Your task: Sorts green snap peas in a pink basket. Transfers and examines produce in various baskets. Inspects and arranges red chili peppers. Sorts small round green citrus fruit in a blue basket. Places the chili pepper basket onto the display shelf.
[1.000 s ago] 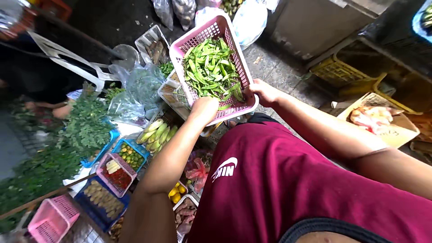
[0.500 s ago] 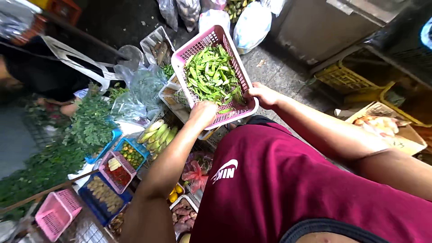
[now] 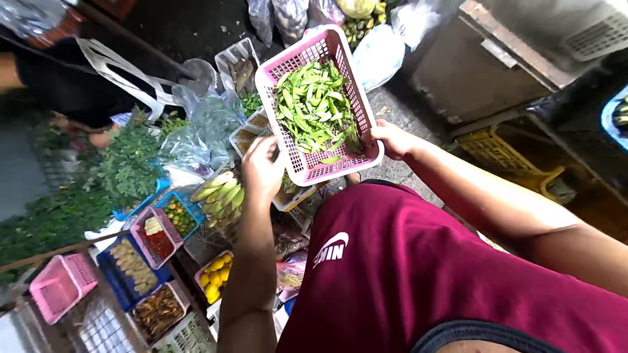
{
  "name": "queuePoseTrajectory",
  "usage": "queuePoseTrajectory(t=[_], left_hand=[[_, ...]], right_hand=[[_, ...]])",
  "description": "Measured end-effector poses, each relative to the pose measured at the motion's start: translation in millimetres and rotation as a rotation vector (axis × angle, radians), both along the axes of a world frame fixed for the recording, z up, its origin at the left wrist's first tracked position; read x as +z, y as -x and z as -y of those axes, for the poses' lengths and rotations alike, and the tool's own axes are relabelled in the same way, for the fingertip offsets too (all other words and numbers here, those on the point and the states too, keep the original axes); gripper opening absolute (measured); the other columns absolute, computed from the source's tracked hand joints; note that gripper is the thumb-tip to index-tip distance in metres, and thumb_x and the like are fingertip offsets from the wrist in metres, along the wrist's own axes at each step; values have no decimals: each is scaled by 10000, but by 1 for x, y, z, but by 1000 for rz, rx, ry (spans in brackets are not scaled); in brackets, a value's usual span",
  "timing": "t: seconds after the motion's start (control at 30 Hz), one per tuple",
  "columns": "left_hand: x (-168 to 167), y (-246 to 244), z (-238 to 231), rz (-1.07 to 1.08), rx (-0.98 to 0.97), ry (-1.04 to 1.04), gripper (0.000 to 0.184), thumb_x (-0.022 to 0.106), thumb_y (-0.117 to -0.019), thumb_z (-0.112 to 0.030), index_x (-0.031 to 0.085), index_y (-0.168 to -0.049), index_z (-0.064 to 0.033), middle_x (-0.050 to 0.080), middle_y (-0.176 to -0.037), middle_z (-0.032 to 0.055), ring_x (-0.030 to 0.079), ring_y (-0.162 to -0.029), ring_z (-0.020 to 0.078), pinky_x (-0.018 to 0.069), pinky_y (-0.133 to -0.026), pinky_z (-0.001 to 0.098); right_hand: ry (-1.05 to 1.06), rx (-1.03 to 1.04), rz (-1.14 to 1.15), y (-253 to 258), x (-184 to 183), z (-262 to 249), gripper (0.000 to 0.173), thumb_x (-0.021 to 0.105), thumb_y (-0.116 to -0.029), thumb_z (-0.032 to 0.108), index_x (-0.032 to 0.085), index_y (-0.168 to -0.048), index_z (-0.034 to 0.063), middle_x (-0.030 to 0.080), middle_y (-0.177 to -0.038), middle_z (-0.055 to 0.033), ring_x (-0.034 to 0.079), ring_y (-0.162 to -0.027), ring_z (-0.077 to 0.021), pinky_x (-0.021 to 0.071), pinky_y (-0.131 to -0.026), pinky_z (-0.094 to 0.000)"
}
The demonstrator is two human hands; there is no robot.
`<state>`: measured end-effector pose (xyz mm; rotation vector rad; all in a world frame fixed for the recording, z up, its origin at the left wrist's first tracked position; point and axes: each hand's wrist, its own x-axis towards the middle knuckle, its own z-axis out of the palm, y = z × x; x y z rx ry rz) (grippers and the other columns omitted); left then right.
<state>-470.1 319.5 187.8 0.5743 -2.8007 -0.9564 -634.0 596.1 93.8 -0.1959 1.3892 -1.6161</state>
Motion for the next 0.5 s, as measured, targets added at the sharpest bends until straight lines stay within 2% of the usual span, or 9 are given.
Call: queuePoseTrajectory(t=[0.07,0.13,0.2,0.23,0.27,0.3,0.33,0.37,0.5], left_hand=[[4,39,-10,-9,-57,50,318,709,-952,-181,708,-1246,-60,690,-1259,124,682,-1111,225,576,-953,402],[5,78,-15,132,-132,180,521,771,-897,-214,635,-1391,-120,605,-1425,106,558,-1330,289,474,-1103,487],[-6,107,-16,284,-199,327,841,861,-795,-248,480,-1543,-200,432,-1585,123,410,-1440,388,421,-1120,583],[-14,116,-14,300,-214,373,847,864,-780,-225,488,-1539,-215,425,-1588,128,405,-1437,405,437,-1099,592],[-21,121,-10,283,-216,395,727,828,-794,-167,565,-1471,-199,488,-1526,131,447,-1398,402,468,-1068,580],[-26,122,-5,264,-205,398,538,764,-822,-110,653,-1346,-165,565,-1417,118,503,-1336,373,494,-1040,546],[-27,122,0,262,-187,375,386,721,-844,-77,699,-1226,-129,607,-1328,107,540,-1285,341,498,-1041,515],[-25,120,3,265,-165,343,306,696,-854,-68,718,-1157,-111,629,-1259,99,565,-1245,313,499,-1043,492],[-17,89,-16,219,-151,234,188,706,-895,-89,721,-1082,-68,656,-1161,122,606,-1180,316,521,-1014,497]], right_hand=[[22,39,4,8,6,3,279,619,-833,270,656,-1047,96,741,-876,-33,728,-790,-130,630,-739,-360],[32,63,-3,12,13,7,206,602,-827,256,664,-974,124,741,-829,-8,723,-752,-110,627,-703,-341],[33,89,-1,16,19,11,197,571,-838,227,666,-977,123,740,-838,-8,723,-763,-111,628,-713,-343],[28,95,-5,18,20,13,192,557,-847,223,665,-972,127,742,-841,-5,724,-769,-110,629,-718,-340],[26,98,-1,19,20,14,201,551,-852,226,665,-984,124,743,-850,-6,725,-777,-110,629,-724,-338],[25,106,8,20,18,16,216,556,-855,231,660,-1009,121,742,-861,-9,725,-784,-111,629,-732,-337],[24,108,18,21,17,19,226,569,-852,235,660,-1020,114,742,-862,-18,726,-782,-117,630,-730,-340],[15,115,22,22,16,21,229,578,-848,238,659,-1020,112,740,-855,-21,725,-773,-119,630,-723,-340],[18,145,30,26,10,27,256,610,-843,283,675,-1017,108,739,-860,-29,724,-777,-130,626,-725,-353]])
